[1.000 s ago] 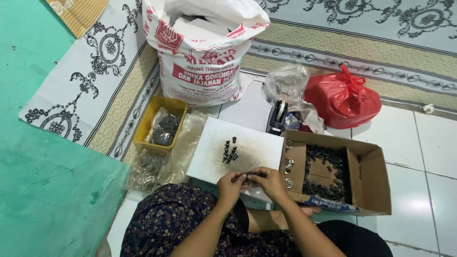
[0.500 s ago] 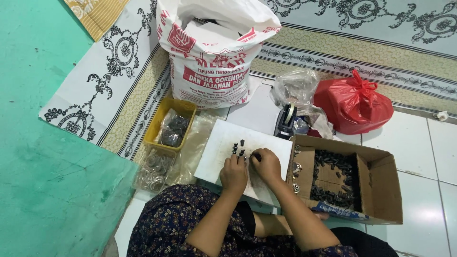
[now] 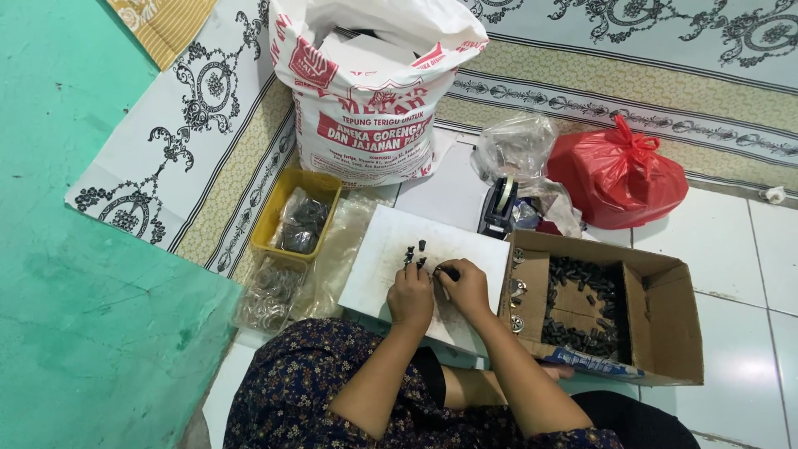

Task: The person is picking up small metal components from a box and tying thin strings or wires around them before placing them on a template board.

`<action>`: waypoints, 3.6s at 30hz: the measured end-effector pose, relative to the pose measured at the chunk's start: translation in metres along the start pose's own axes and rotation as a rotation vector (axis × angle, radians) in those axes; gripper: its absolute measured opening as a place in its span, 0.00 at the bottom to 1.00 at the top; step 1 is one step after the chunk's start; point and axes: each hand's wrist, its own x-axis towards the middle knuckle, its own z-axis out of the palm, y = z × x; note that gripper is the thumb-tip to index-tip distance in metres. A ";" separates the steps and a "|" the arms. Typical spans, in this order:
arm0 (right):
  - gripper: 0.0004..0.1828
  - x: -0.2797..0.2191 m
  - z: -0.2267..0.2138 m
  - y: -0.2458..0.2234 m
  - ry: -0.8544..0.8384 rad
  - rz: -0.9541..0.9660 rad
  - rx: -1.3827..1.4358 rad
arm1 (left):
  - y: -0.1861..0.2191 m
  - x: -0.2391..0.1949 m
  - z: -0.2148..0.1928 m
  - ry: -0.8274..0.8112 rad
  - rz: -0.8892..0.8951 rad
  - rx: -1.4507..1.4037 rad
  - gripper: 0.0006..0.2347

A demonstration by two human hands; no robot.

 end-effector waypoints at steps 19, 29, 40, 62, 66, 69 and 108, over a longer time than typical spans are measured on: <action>0.11 -0.009 0.001 0.010 -0.021 0.020 0.087 | -0.003 -0.010 -0.005 -0.087 0.113 -0.143 0.05; 0.12 -0.005 0.004 0.021 -0.027 0.064 0.180 | -0.002 -0.008 -0.012 -0.205 0.174 -0.180 0.04; 0.09 -0.023 0.001 -0.016 0.006 -0.066 0.107 | -0.028 -0.030 -0.010 -0.225 -0.248 -0.515 0.06; 0.15 -0.036 -0.022 -0.011 -0.123 -0.163 -0.120 | -0.013 -0.026 -0.044 -0.122 -0.267 -0.442 0.09; 0.15 -0.040 -0.062 0.040 0.058 -0.204 -0.061 | -0.002 -0.033 -0.031 0.008 -0.096 -0.477 0.06; 0.15 -0.044 -0.121 0.073 0.188 -0.088 -0.059 | 0.020 -0.033 -0.023 0.028 0.082 -0.488 0.04; 0.21 -0.030 -0.175 0.242 -0.077 0.591 0.320 | 0.213 -0.035 0.039 -0.769 -0.088 -0.928 0.18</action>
